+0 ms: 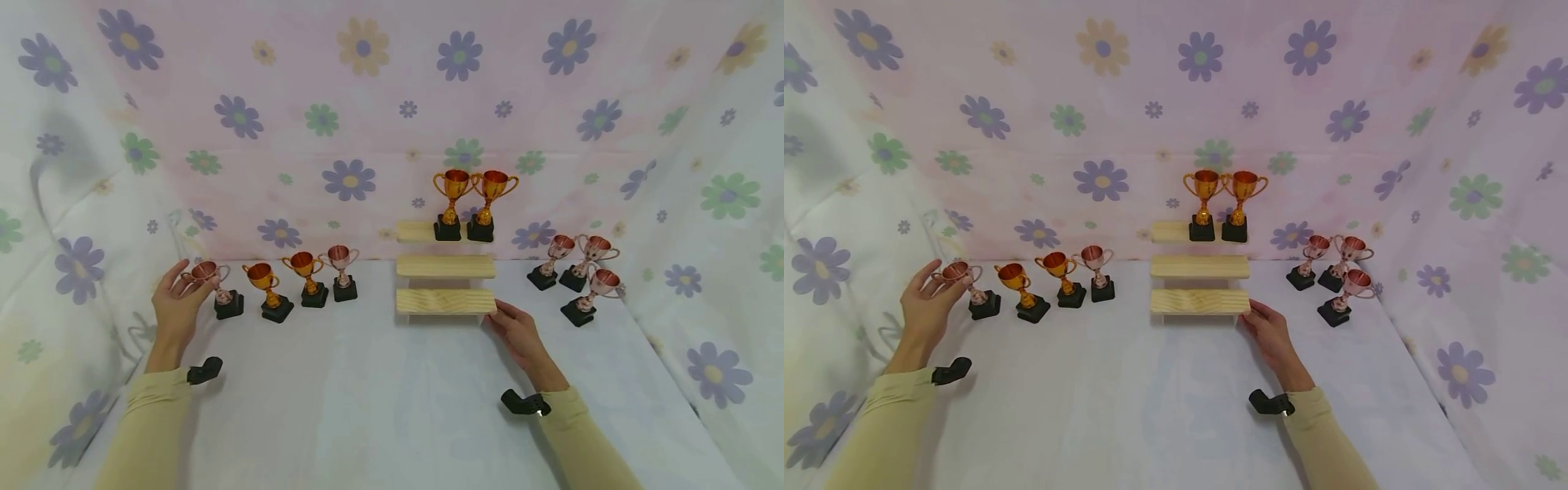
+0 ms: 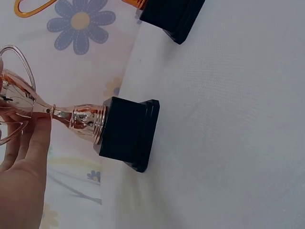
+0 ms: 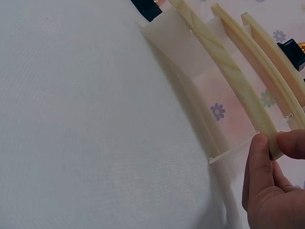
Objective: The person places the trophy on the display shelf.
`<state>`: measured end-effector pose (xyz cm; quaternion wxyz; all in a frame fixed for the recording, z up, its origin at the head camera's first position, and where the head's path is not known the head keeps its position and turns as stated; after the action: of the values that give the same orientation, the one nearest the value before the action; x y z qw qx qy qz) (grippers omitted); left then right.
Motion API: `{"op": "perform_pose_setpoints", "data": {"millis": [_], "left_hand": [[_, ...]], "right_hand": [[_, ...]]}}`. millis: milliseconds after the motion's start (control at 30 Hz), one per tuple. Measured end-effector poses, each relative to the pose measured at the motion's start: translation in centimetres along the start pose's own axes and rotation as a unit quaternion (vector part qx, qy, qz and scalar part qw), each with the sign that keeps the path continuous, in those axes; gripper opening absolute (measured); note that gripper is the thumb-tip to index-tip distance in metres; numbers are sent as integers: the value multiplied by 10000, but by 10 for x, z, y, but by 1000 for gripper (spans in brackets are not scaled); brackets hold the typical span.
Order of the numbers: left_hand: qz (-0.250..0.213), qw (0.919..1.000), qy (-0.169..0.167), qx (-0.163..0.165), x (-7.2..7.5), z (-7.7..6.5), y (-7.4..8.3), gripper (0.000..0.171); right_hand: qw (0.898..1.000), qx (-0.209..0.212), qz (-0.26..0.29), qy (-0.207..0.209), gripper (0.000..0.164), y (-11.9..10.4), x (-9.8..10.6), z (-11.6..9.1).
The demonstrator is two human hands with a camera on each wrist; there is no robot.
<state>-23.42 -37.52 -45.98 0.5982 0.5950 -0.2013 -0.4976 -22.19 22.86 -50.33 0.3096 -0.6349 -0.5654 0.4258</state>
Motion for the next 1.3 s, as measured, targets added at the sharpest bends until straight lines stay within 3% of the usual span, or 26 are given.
{"op": "perform_pose_setpoints", "data": {"millis": [300, 467, 800, 1033, 1300], "left_hand": [[770, 9968, 194, 76, -3, -3, -3, 43], [1082, 9934, 311, -207, 1, -8, 0, 41], [1189, 9883, 428, -857, -1, -22, 36, 39], [1200, 9815, 588, -1372, -8, -37, 53, 42], [782, 9764, 699, -1887, -24, -57, 69, 39]], "right_hand": [[9999, -28, 104, 36, 54, 1, 1, 1], [9999, -79, 122, 72, 54, 2, 1, 3], [9997, -136, 161, 130, 54, 4, 0, 5], [9997, -108, 167, 131, 53, 4, 1, 5], [9997, -137, 171, 138, 53, 3, 3, 5]]}}
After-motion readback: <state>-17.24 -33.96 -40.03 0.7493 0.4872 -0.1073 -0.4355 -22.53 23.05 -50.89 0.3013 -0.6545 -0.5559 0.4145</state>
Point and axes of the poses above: each hand's wrist, its own z-axis towards the middle knuckle, its own x-axis out of the back of the hand, y = z × x, the point moved 1 cm from there along z, towards the middle knuckle, and after that the axes turned 10 degrees about -x, right-handed, at the moved point
